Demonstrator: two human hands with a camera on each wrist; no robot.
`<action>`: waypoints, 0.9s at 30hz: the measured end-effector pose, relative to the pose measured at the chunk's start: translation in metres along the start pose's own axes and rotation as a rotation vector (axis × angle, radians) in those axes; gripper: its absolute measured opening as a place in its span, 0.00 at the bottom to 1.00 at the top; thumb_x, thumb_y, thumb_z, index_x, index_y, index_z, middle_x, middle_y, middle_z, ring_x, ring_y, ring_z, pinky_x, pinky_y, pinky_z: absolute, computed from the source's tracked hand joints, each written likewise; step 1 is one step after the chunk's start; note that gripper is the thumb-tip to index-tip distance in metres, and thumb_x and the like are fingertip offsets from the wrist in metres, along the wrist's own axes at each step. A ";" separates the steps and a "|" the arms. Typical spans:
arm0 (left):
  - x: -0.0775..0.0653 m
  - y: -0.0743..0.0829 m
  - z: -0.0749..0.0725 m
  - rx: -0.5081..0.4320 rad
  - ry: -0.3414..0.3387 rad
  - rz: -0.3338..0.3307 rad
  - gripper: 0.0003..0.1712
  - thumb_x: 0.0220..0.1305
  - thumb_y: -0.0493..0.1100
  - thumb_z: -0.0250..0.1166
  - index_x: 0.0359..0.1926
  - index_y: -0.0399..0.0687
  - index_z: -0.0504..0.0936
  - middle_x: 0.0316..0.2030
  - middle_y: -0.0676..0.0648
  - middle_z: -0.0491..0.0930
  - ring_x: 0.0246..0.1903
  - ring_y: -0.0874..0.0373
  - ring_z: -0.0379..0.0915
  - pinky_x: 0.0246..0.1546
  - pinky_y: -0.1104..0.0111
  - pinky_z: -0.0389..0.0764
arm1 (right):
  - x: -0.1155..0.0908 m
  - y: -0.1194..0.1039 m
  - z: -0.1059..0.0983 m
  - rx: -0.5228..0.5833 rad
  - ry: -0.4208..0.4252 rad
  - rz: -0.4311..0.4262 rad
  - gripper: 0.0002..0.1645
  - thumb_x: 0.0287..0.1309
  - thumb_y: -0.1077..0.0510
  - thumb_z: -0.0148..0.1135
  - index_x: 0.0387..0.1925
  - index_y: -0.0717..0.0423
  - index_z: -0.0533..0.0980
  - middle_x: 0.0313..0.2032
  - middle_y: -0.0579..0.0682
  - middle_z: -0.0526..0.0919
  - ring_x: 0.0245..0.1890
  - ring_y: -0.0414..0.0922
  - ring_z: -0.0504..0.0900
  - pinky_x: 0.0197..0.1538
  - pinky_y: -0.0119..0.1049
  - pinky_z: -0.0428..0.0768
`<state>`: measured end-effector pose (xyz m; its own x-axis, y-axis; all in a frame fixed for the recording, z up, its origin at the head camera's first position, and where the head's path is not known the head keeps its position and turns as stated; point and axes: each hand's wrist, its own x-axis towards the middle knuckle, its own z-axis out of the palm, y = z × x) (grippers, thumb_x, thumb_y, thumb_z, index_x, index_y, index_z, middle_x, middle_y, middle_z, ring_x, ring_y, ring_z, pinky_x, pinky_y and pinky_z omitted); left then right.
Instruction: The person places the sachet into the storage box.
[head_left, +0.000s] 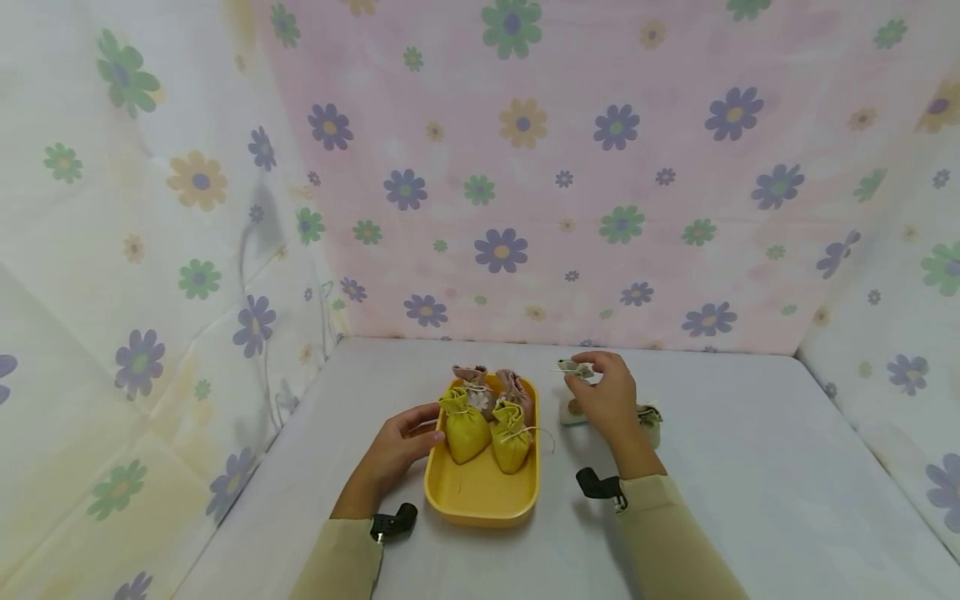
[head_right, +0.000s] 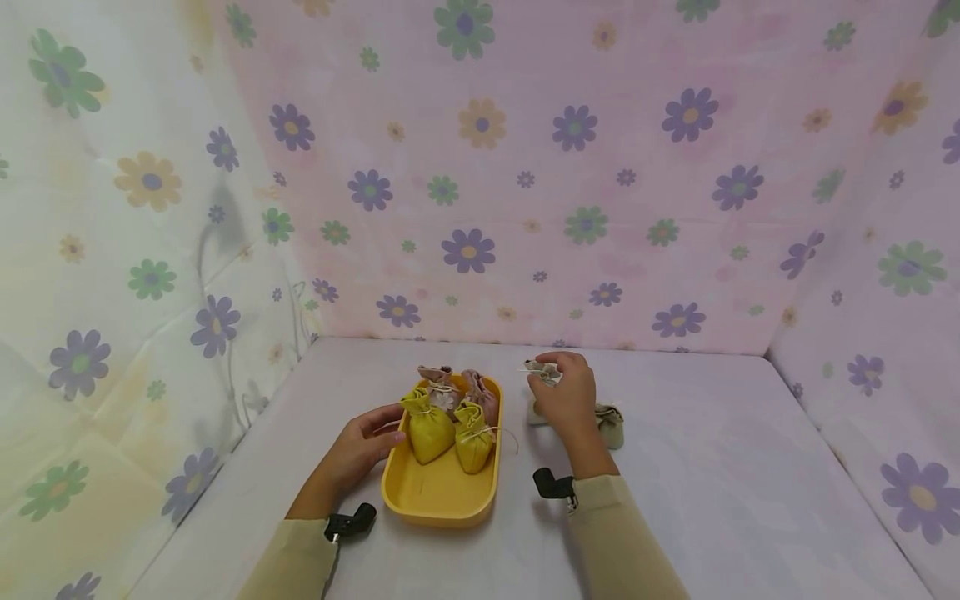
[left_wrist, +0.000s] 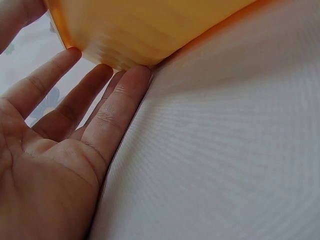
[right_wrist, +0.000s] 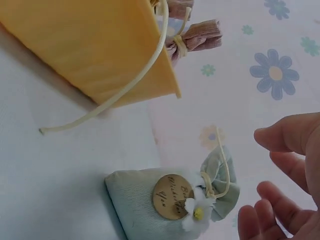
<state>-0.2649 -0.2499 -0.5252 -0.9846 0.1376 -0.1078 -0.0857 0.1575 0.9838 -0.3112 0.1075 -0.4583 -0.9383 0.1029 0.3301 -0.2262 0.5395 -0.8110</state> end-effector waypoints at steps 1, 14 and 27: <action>0.000 0.000 0.000 0.001 0.001 -0.001 0.40 0.55 0.57 0.79 0.68 0.59 0.77 0.70 0.52 0.74 0.69 0.50 0.72 0.64 0.59 0.80 | 0.000 0.001 0.000 -0.005 0.003 0.009 0.20 0.61 0.55 0.72 0.54 0.54 0.84 0.62 0.57 0.77 0.60 0.58 0.76 0.53 0.54 0.84; 0.000 0.000 0.000 -0.014 -0.003 0.001 0.41 0.53 0.58 0.80 0.68 0.60 0.77 0.70 0.52 0.74 0.69 0.51 0.72 0.64 0.59 0.80 | 0.006 0.009 0.004 -0.061 -0.081 0.181 0.36 0.63 0.47 0.69 0.69 0.54 0.72 0.67 0.62 0.72 0.66 0.61 0.72 0.66 0.59 0.76; -0.002 0.002 -0.001 -0.007 -0.007 0.000 0.41 0.53 0.58 0.80 0.67 0.60 0.77 0.69 0.53 0.74 0.68 0.51 0.73 0.64 0.59 0.80 | 0.009 0.010 0.009 -0.072 -0.089 0.206 0.33 0.62 0.51 0.70 0.65 0.59 0.76 0.57 0.60 0.77 0.59 0.57 0.74 0.64 0.56 0.76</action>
<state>-0.2634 -0.2508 -0.5227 -0.9835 0.1448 -0.1088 -0.0868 0.1506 0.9848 -0.3246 0.1063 -0.4680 -0.9828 0.1446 0.1146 -0.0111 0.5735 -0.8191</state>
